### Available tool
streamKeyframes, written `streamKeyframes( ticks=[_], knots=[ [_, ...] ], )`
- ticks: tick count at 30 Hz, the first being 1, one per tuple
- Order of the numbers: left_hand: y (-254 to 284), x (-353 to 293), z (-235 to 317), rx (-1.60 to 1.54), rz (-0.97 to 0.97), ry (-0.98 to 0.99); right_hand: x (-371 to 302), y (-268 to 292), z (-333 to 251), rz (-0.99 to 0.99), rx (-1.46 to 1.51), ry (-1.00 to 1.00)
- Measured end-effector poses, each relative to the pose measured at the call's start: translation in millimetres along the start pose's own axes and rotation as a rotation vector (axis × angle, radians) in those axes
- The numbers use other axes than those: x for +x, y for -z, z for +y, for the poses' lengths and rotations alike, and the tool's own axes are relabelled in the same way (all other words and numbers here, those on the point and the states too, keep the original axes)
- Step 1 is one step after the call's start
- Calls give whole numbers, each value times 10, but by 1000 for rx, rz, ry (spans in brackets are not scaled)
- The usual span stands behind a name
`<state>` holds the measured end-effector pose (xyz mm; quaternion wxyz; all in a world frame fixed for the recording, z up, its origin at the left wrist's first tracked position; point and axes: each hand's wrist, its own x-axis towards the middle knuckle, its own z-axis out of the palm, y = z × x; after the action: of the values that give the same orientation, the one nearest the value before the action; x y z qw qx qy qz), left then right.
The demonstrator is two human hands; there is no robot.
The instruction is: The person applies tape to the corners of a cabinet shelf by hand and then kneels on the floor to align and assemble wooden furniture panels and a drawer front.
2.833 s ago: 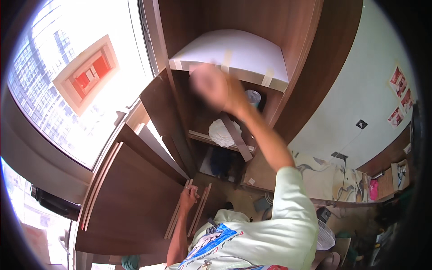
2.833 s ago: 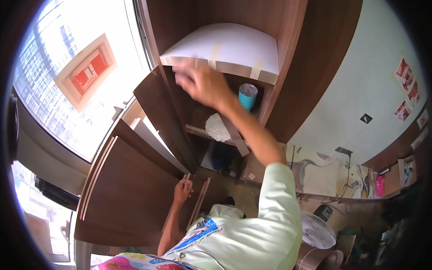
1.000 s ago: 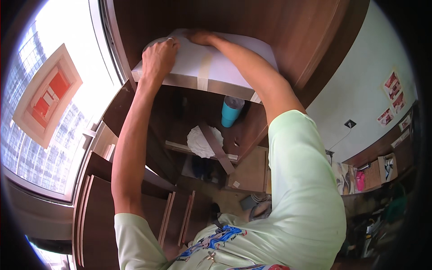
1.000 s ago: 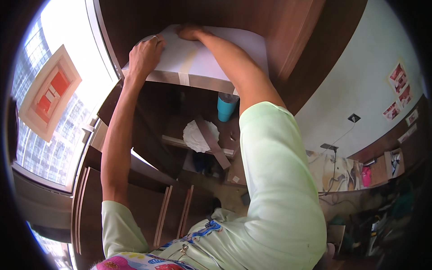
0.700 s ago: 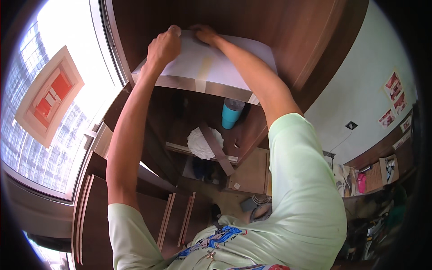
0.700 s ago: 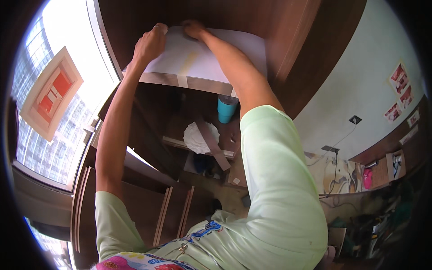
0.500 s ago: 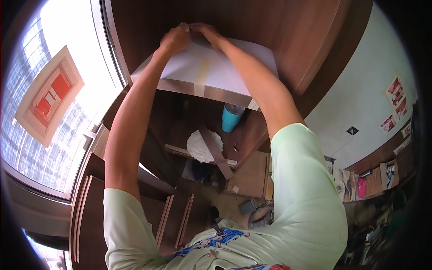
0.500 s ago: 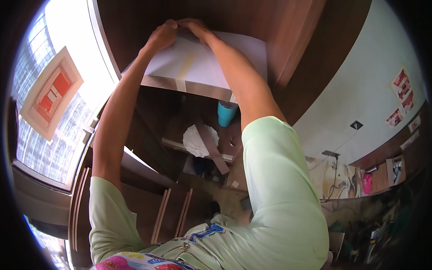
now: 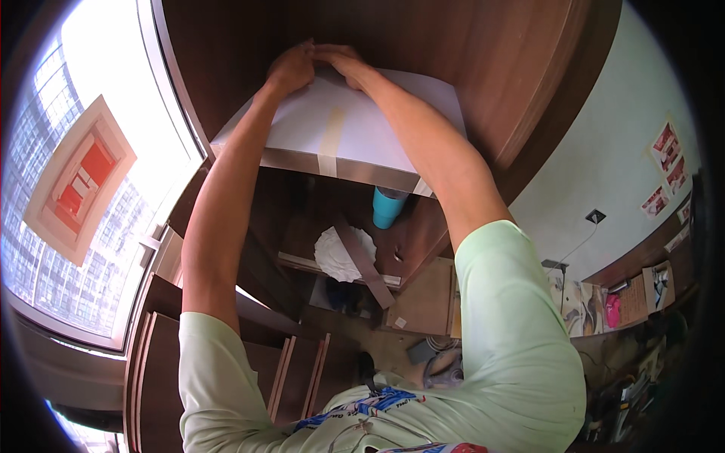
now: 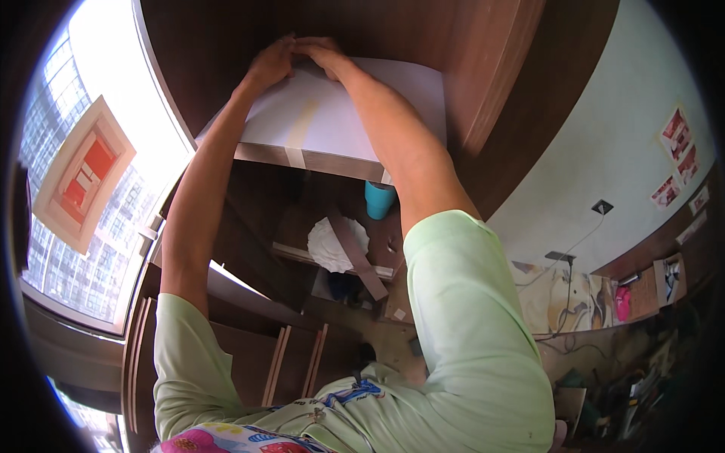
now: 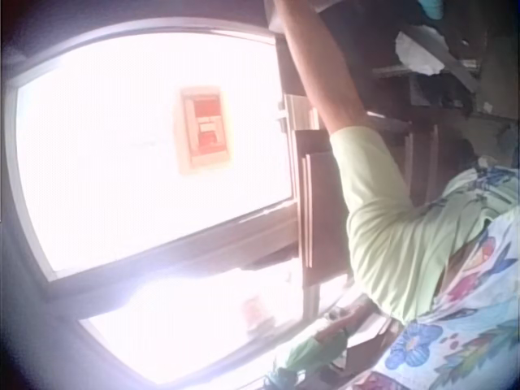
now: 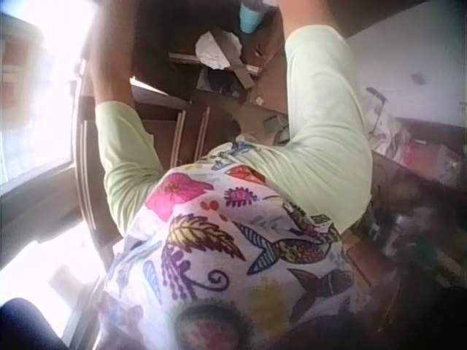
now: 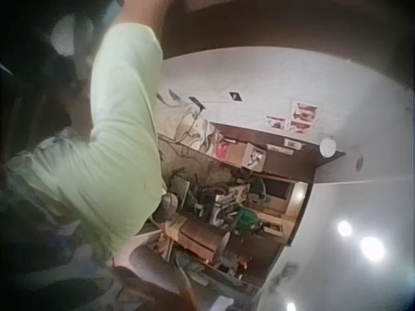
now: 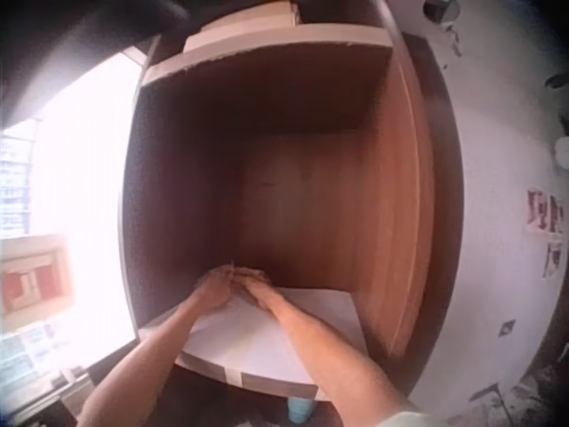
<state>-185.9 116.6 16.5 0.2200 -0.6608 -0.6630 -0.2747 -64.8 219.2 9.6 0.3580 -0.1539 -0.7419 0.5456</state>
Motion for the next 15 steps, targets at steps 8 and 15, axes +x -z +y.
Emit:
streamKeyframes(
  ticks=[8,15],
  knots=[
    [-45,-43,72,-405,104,147,101,27,130,135,51,59],
    [-17,-62,-58,-236,122,215,123,-50,95,152,107,151]
  ],
)
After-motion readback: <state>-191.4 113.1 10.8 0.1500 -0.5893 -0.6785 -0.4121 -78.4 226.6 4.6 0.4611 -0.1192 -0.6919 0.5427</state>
